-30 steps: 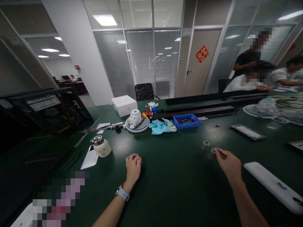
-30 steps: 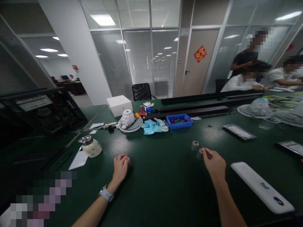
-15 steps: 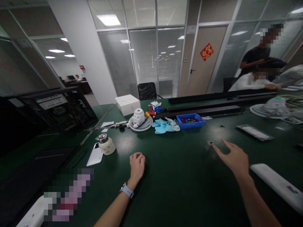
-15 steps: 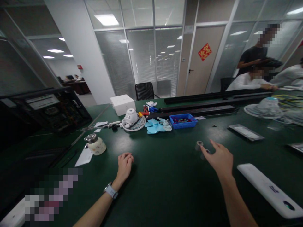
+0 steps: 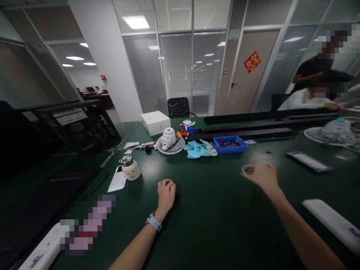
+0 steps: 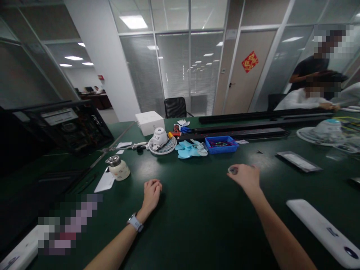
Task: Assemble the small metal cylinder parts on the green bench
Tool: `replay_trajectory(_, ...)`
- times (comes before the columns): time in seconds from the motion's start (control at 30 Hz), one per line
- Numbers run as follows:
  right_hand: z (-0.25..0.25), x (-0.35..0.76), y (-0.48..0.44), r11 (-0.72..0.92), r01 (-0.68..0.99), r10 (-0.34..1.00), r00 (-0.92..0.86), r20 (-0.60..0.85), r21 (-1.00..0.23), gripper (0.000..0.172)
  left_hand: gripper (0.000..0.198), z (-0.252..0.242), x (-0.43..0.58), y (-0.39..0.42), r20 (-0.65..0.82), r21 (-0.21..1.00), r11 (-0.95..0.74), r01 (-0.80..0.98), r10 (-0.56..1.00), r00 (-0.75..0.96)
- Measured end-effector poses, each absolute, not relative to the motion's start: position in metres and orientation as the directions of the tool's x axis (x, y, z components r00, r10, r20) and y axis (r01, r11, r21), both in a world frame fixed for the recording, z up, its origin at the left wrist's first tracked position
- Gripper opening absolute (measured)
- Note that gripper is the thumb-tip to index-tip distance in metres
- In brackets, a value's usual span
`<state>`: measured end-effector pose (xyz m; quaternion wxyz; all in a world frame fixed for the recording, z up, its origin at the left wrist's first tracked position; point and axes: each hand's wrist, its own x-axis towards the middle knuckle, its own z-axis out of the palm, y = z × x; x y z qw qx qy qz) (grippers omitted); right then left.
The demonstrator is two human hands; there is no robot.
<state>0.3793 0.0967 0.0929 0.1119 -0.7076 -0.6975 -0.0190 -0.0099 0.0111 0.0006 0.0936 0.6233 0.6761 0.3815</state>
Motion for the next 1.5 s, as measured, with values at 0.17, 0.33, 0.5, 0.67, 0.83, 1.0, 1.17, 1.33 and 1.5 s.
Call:
replay_trajectory(0.17, 0.086, 0.292, 0.06, 0.458, 0.792, 0.889, -0.406, 0.213, -0.404, 0.037, 0.032, 0.009, -0.007, 0.007, 0.366, 0.637, -0.115, 0.762, 0.915, -0.168)
replay_trajectory(0.33, 0.058, 0.226, 0.042, 0.564, 0.645, 0.82, -0.51, 0.258, -0.515, 0.037, 0.022, 0.017, 0.012, -0.007, 0.463, 0.631, -0.288, 0.721, 0.885, -0.051)
replay_trajectory(0.5, 0.021, 0.216, 0.039, 0.577, 0.535, 0.814, -0.437, 0.382, -0.618, 0.052, 0.023, 0.017, 0.035, -0.012, 0.502, 0.606, -0.381, 0.698, 0.864, 0.036)
replay_trajectory(0.67, -0.003, 0.219, 0.039, 0.544, 0.505, 0.837, -0.384, 0.389, -0.671, 0.066, 0.017, 0.016, 0.046, 0.0, 0.496, 0.645, -0.346, 0.681, 0.868, -0.029)
replay_trajectory(0.83, -0.005, 0.216, 0.04, 0.572, 0.492, 0.817, -0.413, 0.402, -0.657, 0.043, 0.013, 0.019, 0.049, 0.007, 0.496, 0.681, -0.32, 0.658, 0.863, -0.093)
replay_trajectory(1.0, 0.0, 0.217, 0.038, 0.58, 0.492, 0.81, -0.428, 0.401, -0.649, 0.04, 0.019, 0.027, 0.026, 0.001, 0.496, 0.633, -0.261, 0.729, 0.86, -0.123)
replay_trajectory(1.17, 0.003, 0.219, 0.037, 0.564, 0.517, 0.822, -0.422, 0.382, -0.644, 0.041, 0.02, 0.018, -0.001, -0.005, 0.307, 0.51, -0.137, 0.849, 0.951, -0.031)
replay_trajectory(1.33, -0.003, 0.216, 0.034, 0.568, 0.526, 0.822, -0.407, 0.399, -0.633, 0.045, 0.027, 0.015, 0.0, -0.004, 0.232, 0.46, -0.103, 0.882, 0.973, -0.007)
replay_trajectory(1.5, 0.016, 0.235, 0.047, 0.548, 0.623, 0.825, -0.295, 0.481, -0.559, 0.04, 0.037, 0.017, 0.002, -0.003, 0.272, 0.571, -0.013, 0.821, 0.946, -0.175)
